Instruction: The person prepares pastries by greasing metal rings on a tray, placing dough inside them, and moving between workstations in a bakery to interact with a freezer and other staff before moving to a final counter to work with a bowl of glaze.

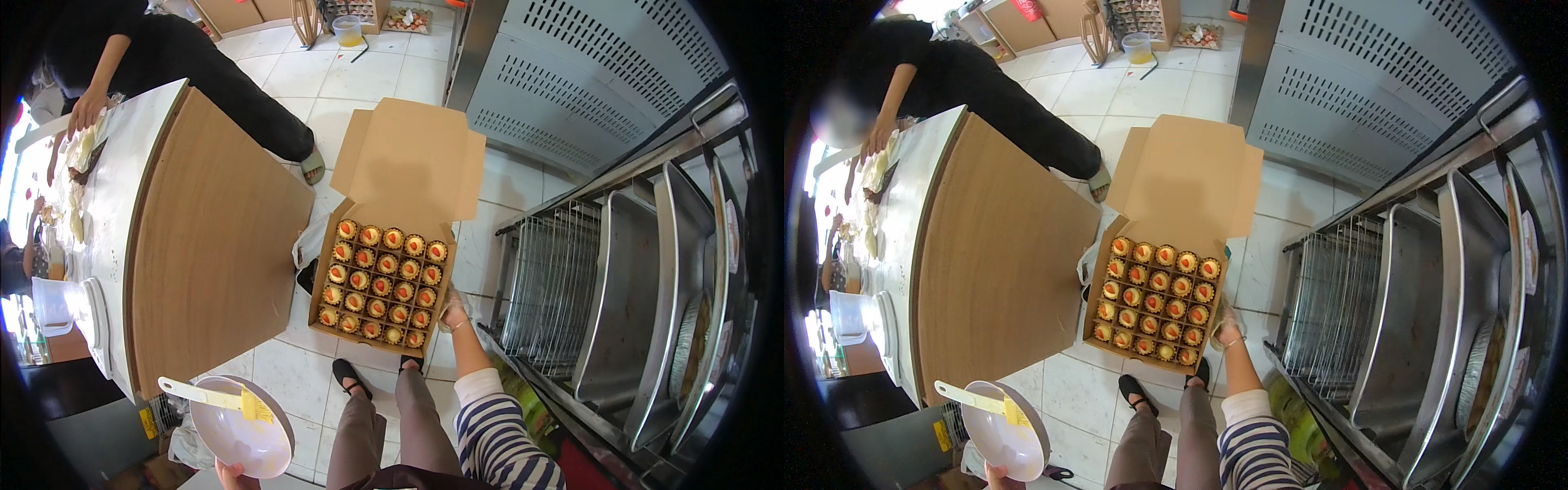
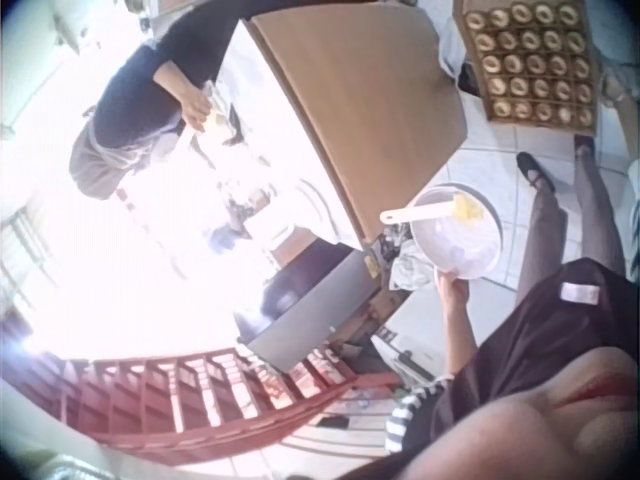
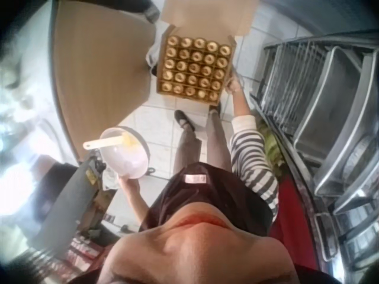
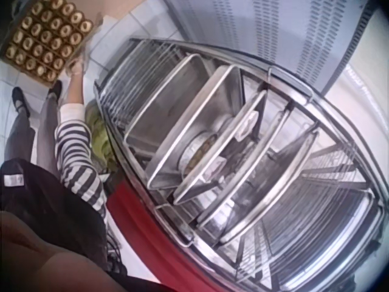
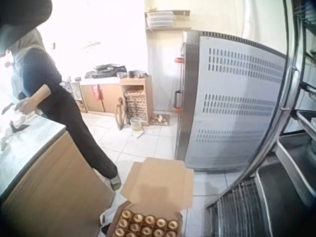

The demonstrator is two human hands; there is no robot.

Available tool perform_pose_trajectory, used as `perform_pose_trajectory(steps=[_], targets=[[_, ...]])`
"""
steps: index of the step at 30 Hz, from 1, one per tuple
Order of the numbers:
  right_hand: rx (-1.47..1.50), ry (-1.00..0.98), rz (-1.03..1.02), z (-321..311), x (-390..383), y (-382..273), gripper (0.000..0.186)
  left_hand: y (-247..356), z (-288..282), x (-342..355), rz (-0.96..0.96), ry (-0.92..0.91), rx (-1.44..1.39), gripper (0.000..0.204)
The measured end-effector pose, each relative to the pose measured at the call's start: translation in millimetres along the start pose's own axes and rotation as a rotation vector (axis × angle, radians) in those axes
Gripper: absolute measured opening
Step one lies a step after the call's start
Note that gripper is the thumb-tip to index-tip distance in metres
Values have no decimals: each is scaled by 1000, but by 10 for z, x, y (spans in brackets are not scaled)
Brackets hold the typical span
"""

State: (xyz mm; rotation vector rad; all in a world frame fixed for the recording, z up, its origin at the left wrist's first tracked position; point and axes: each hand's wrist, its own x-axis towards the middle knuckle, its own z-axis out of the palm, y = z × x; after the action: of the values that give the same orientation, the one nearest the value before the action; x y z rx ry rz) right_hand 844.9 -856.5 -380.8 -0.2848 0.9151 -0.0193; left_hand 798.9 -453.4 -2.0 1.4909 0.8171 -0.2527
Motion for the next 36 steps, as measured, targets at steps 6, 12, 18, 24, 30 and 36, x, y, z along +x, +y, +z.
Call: perform_pose_trajectory(steps=[6, 12, 18, 24, 30, 36], targets=[[-18, 35, 12, 235, -164, -42, 37, 19, 20, -36, 23, 19, 27, 71], [-91, 86, -20, 123, -186, -3, 40, 140, -6, 60, 12, -16, 18, 73], [-38, 52, -46, -103, -48, 77, 40, 159, -119, 324, 11, -68, 36, 74], [-40, 141, -133, -274, -11, 160, 43, 145, -327, 683, 20, -139, 18, 73], [-96, 274, -122, -54, -83, 217, 42, 146, -453, 997, 64, -139, 0, 72], [-98, 170, -211, -807, 345, 301, 48, 78, -596, 1389, 69, -141, 5, 71]])
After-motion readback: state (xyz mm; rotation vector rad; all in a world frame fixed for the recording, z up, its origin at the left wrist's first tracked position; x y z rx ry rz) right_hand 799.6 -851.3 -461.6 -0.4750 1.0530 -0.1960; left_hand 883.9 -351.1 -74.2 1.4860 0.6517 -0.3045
